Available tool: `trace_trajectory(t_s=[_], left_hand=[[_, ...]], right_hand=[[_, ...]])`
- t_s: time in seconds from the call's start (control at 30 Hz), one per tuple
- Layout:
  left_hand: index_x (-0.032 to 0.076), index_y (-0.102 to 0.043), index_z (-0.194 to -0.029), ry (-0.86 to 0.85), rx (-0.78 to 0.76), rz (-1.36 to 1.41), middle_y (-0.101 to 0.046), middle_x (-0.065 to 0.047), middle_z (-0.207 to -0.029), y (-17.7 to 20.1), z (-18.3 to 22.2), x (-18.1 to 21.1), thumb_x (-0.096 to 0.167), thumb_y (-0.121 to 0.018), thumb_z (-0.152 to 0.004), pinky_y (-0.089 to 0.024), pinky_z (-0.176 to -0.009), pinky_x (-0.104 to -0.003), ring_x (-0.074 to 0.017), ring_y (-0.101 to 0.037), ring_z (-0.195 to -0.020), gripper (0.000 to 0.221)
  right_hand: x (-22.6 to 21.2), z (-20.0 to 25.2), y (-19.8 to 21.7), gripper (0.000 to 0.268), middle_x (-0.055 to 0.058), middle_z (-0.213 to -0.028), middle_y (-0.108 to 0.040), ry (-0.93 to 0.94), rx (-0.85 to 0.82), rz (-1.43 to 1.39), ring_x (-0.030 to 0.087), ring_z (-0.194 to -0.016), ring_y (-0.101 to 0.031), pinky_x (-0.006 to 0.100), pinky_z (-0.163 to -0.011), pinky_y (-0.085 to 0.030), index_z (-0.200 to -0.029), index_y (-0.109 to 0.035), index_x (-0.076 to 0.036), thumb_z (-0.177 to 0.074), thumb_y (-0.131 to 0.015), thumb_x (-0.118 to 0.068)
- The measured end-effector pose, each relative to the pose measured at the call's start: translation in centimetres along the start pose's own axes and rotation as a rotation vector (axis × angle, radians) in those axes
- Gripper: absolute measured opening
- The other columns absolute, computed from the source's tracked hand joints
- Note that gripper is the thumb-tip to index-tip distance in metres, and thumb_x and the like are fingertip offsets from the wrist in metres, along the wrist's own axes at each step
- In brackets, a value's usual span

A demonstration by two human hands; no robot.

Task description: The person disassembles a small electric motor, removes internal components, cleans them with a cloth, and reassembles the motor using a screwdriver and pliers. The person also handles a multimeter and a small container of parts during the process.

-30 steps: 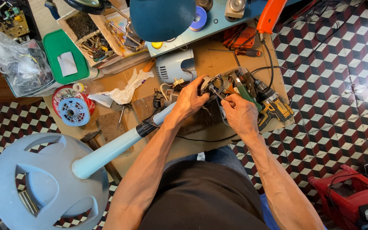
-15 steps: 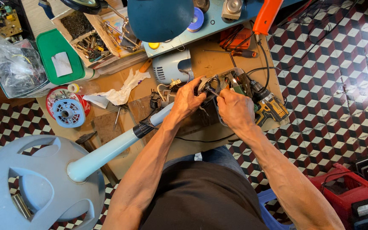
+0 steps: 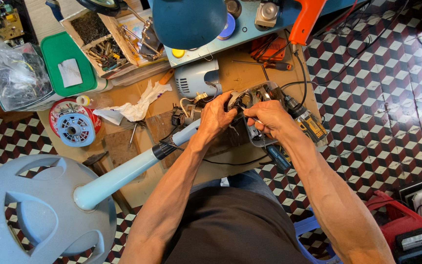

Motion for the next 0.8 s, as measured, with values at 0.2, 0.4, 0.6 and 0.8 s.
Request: trace_trajectory(t_s=[0.2,0.4,0.6,0.8], left_hand=[[0.006,-0.064,-0.127,-0.029,0.039,0.033,-0.074,-0.02,-0.111,0.0,0.3,0.5,0.013,-0.068,-0.08,-0.055,-0.089,-0.045,-0.0364,-0.071,-0.102,0.048],[0.008,-0.064,-0.127,-0.014,0.066,0.048,-0.074,-0.02,-0.108,-0.1,0.6,0.8,0.013,-0.068,-0.079,-0.055,-0.087,-0.046,-0.0377,-0.071,-0.099,0.049],[0.009,-0.063,-0.128,0.046,0.062,-0.024,-0.074,-0.019,-0.104,-0.3,0.5,0.4,0.017,-0.071,-0.081,-0.055,-0.084,-0.047,-0.0385,-0.072,-0.094,0.048],[0.01,-0.062,-0.127,0.028,0.063,-0.062,-0.075,-0.019,-0.104,-0.4,0.5,0.2,0.019,-0.072,-0.08,-0.055,-0.084,-0.048,-0.0397,-0.07,-0.098,0.049]], right_hand=[[-0.7,1.2,-0.4,0.024,0.015,-0.075,-0.07,0.677,0.331,0.624,0.025,-0.058,-0.06,0.04,-0.053,-0.045,-0.101,-0.069,0.002,-0.087,-0.075,-0.017],[-0.2,3.3,-2.8,0.021,0.017,-0.089,-0.068,0.926,0.514,1.313,0.033,-0.076,-0.07,0.045,-0.06,-0.055,-0.101,-0.061,-0.004,-0.083,-0.069,-0.009],[0.1,2.9,-2.5,0.013,0.015,-0.081,-0.068,1.091,0.481,1.347,0.032,-0.072,-0.071,0.042,-0.058,-0.056,-0.093,-0.062,-0.001,-0.082,-0.066,-0.007],[-0.4,2.8,-2.2,0.023,0.016,-0.068,-0.067,0.828,0.438,1.01,0.035,-0.06,-0.067,0.044,-0.057,-0.053,-0.078,-0.069,-0.003,-0.095,-0.064,-0.018]])
Point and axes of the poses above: each hand's wrist, its own z-axis away from the middle knuckle, its own y-axis out of the back of the hand, x = y × z, the point moved 2 cm from there along -z, towards the middle knuckle
